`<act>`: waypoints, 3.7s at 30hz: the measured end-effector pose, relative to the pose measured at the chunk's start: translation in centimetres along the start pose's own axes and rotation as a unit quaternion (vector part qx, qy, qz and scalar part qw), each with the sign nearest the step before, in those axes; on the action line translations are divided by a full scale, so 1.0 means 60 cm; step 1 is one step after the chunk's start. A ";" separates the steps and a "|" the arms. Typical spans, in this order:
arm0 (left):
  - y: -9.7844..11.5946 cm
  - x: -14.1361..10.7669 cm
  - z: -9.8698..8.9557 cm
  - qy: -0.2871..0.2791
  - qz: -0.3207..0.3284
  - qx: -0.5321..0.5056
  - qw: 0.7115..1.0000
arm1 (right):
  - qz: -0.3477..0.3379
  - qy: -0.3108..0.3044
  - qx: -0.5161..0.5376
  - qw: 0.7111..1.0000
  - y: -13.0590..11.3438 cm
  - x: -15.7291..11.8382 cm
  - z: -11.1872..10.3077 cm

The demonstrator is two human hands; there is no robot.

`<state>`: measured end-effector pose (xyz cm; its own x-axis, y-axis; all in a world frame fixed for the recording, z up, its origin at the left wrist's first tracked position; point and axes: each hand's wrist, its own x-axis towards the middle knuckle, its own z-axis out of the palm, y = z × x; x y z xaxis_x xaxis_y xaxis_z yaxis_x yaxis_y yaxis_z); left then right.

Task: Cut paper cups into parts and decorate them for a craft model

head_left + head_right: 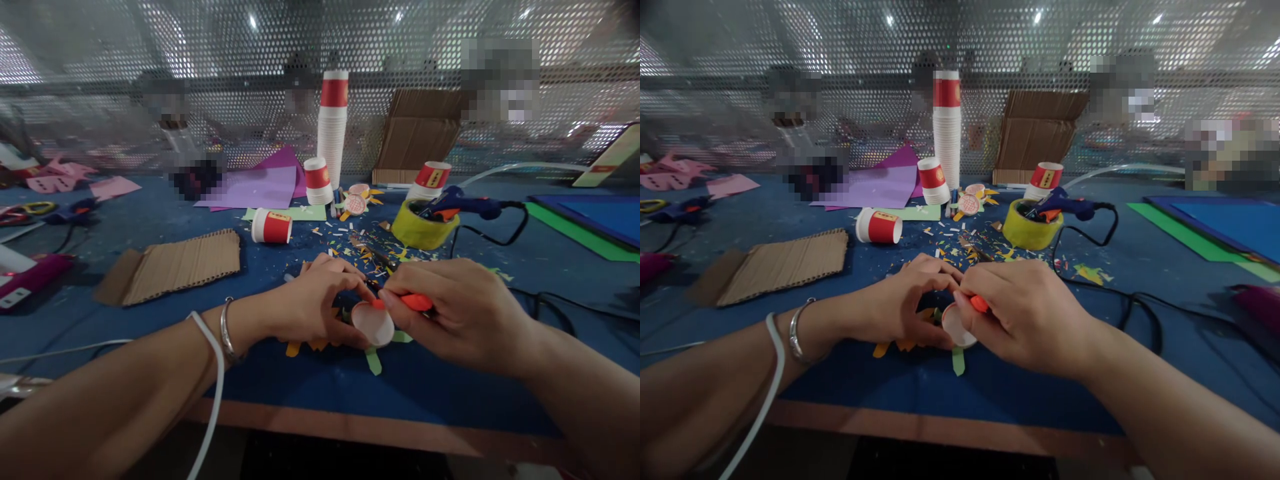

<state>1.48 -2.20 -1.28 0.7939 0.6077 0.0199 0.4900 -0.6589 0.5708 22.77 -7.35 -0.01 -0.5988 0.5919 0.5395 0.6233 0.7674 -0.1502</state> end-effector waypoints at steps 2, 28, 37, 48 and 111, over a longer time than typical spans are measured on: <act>0.001 0.002 -0.003 -0.013 -0.007 -0.012 1.000 | 0.002 -0.002 -0.001 1.000 0.001 0.000 -0.003; -0.006 0.005 -0.001 -0.018 -0.008 -0.009 1.000 | 0.154 0.018 0.254 0.955 -0.007 0.008 0.019; -0.001 0.006 -0.005 -0.023 -0.010 -0.010 1.000 | 0.148 0.055 0.216 0.964 -0.009 0.003 0.013; -0.005 0.005 -0.002 -0.022 -0.004 -0.002 1.000 | 0.119 0.058 0.168 0.977 -0.007 0.002 0.012; -0.003 0.005 -0.005 -0.036 0.011 0.010 0.999 | 0.121 0.069 0.094 0.986 -0.006 0.005 0.015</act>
<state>1.50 -1.76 -1.11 0.8285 0.5594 -0.0267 0.4782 -0.6817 0.5537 21.91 -7.22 -0.55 -0.3629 0.7339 0.5742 0.6269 0.6482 -0.4323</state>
